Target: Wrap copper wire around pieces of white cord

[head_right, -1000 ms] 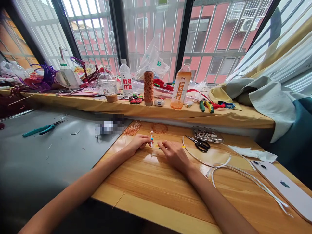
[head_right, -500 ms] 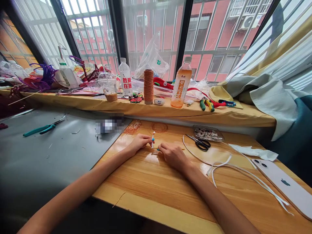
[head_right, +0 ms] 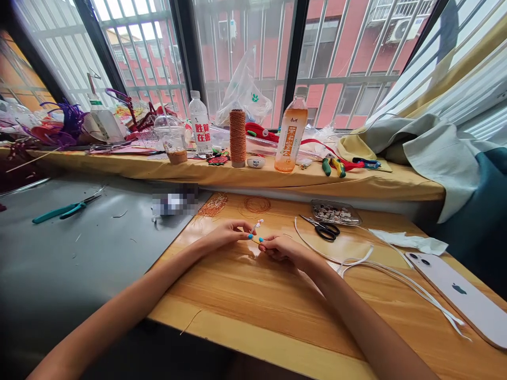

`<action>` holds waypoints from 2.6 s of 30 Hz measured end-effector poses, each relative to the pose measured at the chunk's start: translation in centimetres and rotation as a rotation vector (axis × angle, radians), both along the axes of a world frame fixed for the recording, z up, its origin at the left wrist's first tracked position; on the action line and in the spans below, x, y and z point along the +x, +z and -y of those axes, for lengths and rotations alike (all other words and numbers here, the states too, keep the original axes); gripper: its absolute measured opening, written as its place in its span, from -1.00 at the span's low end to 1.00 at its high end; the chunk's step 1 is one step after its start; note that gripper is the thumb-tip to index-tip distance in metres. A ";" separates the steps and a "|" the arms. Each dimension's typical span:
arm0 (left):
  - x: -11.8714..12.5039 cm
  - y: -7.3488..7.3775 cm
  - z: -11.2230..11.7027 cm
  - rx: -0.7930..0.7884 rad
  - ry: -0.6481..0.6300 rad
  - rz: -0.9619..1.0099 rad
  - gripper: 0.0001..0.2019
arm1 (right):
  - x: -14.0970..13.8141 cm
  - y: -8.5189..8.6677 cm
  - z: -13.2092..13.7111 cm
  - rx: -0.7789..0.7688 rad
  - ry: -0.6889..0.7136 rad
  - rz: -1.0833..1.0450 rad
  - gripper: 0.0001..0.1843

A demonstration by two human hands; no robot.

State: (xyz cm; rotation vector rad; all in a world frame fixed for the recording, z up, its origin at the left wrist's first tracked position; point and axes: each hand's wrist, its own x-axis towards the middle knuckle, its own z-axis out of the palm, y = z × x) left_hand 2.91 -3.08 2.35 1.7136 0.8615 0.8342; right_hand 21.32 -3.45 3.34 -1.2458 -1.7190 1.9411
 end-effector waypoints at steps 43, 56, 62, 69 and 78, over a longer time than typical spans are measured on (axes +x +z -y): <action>-0.2 -1.2 -1.3 0.129 0.342 -0.009 -0.78 | -0.5 -2.5 0.9 1.642 0.249 0.583 -0.82; -0.1 -1.5 -1.2 0.231 0.410 -0.077 -0.78 | -1.0 -2.3 1.2 1.800 0.283 0.704 -0.79; -0.1 -1.4 -1.2 0.215 0.378 -0.081 -0.78 | -1.1 -2.3 1.1 1.871 0.249 0.599 -0.74; 0.1 -1.7 -1.3 0.197 0.371 -0.047 -0.75 | -1.1 -2.5 1.0 1.865 0.131 0.590 -0.77; -0.1 -2.0 -1.5 0.211 0.323 0.009 -0.71 | -1.1 -3.1 0.9 1.687 0.054 0.504 -0.74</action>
